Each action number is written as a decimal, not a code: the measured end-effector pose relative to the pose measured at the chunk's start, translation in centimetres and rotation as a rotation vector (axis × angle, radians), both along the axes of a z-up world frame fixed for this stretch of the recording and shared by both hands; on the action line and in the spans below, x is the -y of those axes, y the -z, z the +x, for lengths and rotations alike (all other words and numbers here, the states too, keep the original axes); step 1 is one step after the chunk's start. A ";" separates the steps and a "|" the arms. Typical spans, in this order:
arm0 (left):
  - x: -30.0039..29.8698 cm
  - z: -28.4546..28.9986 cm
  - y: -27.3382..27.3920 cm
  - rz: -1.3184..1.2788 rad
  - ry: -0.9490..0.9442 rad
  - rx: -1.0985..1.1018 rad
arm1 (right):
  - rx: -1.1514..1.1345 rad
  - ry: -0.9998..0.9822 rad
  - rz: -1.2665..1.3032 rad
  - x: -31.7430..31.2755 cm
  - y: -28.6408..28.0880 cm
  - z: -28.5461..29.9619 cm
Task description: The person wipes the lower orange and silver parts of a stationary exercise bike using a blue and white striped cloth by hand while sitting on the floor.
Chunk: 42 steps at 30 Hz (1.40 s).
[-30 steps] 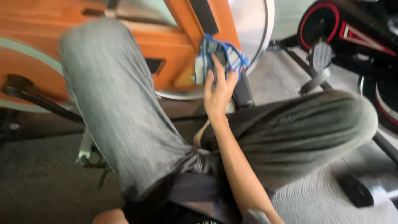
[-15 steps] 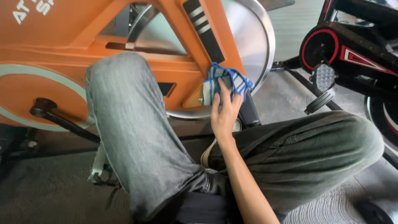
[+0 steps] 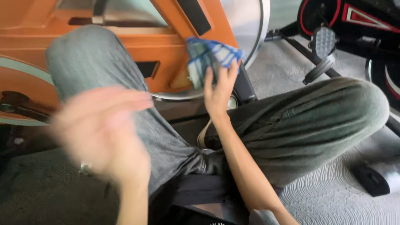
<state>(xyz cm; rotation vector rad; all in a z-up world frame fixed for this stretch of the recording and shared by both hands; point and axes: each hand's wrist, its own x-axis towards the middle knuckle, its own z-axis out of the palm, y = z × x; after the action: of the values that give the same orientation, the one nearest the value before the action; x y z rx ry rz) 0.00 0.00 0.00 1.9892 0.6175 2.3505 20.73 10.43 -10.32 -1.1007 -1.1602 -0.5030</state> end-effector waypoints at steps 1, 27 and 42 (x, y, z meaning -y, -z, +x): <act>-1.9 1.4 2.4 -0.007 0.003 -0.006 | -0.006 0.003 -0.007 -0.1 0.6 0.2; -7.6 8.1 16.9 -0.934 0.339 -1.401 | 0.065 0.130 0.044 -1.8 1.9 1.5; -6.5 7.6 14.0 -0.976 0.416 -1.396 | -0.024 0.066 -0.046 -1.3 1.1 0.3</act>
<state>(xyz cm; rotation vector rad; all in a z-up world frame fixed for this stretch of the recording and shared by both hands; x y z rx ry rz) 7.59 6.53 -13.96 2.4013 0.8831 0.0182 21.05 11.77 -11.38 -1.1847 -1.1218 -0.5147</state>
